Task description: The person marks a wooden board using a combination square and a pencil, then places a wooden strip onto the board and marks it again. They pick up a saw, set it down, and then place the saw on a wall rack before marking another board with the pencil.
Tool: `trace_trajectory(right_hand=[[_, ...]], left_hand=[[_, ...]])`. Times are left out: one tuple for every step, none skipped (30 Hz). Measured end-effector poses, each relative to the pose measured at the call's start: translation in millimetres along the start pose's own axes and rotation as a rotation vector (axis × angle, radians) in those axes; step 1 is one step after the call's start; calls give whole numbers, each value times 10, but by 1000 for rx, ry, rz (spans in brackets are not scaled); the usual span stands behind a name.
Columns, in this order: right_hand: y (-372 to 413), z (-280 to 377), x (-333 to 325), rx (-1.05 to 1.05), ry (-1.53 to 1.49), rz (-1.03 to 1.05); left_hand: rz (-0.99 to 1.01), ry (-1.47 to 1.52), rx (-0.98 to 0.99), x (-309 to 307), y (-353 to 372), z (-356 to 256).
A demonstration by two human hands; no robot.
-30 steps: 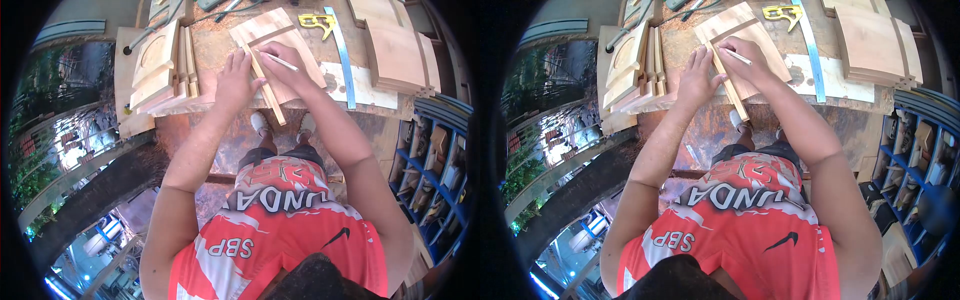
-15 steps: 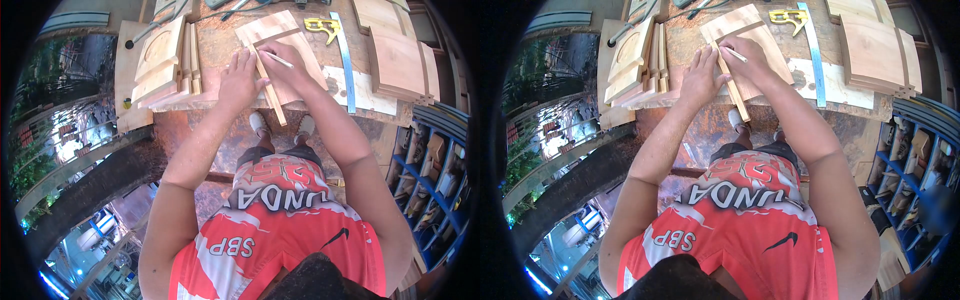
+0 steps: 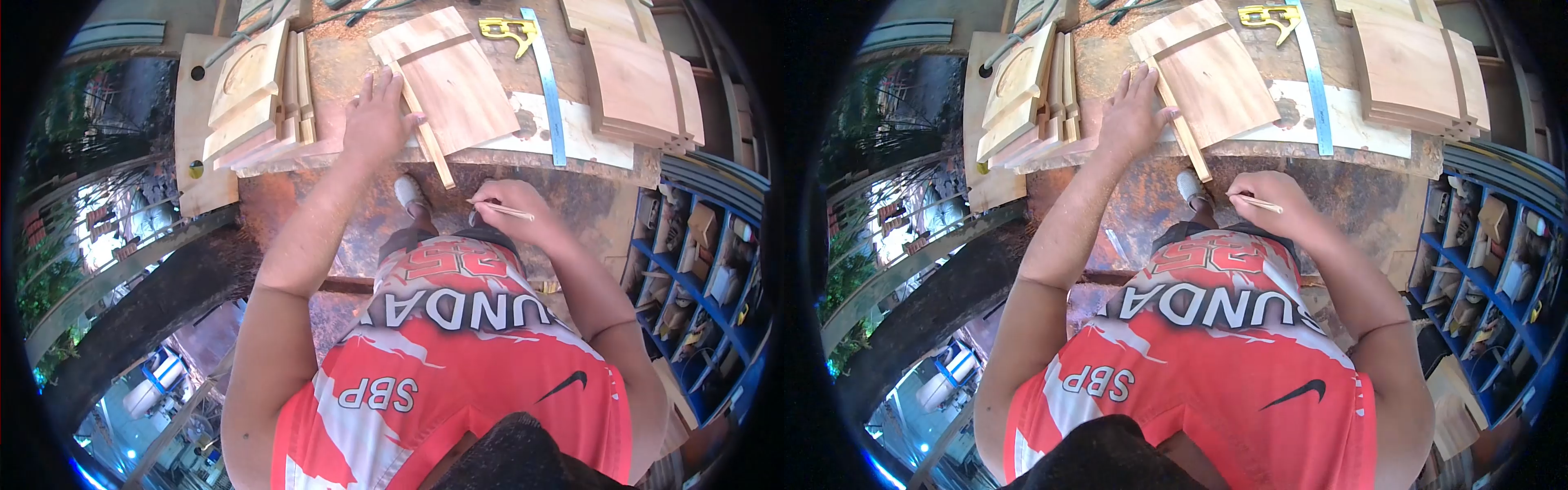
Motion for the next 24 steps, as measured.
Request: trace_trajectory(right_hand=[[56,-16,-18,58,-102,-34],[76,-20,4,58,-96,-36],[67,-30,15,49,-155,-156],[60,-52,24,38,-214,-274],[42,-106,69,59,-208,-250],[8,-85,113,58,-200,-251],[-46,-5,170,6,-76,-325],[-96,78,235,-47,49,-397],[-158,145,331,-51,60,-399],[-228,212,424,-59,95,-437],[-277,241,479,-69,131,-477],[-298,230,519,-76,143,-484],[-319,185,560,-19,96,-504],[-343,130,592,36,51,-524],[-300,61,571,-33,-24,-591],[-229,-59,533,41,-63,-643],[-142,-158,457,117,-105,-693],[-57,-75,244,-104,19,-784],[86,-22,138,67,-34,-821],[164,-127,17,29,-24,-867],[253,-245,-85,13,-34,-958],[341,-365,-192,199,-148,-952],[368,-437,-293,113,-116,-1033],[331,-372,-326,115,-111,-1040]], left_hand=[[-7,2,1,13,3,7],[-16,5,1,11,4,7],[-22,10,0,4,-1,5],[-21,0,-1,-6,-1,2],[-18,-8,-1,-11,6,-1],[-23,-2,-1,-10,4,5],[-38,1,9,-5,2,14],[-54,4,19,-1,9,20],[-62,12,18,0,12,24],[-77,56,6,-5,6,35],[-94,101,-3,-15,-8,58],[-107,109,1,5,1,109],[-201,293,10,25,18,176],[-297,480,20,27,15,245],[-310,493,24,15,28,303],[-369,549,-70,3,97,395],[-424,603,-167,-7,169,493],[-428,615,-165,12,213,572],[-443,570,-127,29,235,645],[-457,523,-88,25,230,703],[-461,531,-79,21,180,728],[-484,595,-50,30,89,709],[-506,657,-23,46,-7,683],[-505,664,-17,58,-127,649]])
Point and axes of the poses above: each hand's wrist, its own y-axis away from the middle knuckle, its own x-axis out of the palm, z = x × y, the point moved 3 cm from there along -y, towards the middle knuckle, and after that the axes turned 15 degrees about -z, right-handed, at the moved point
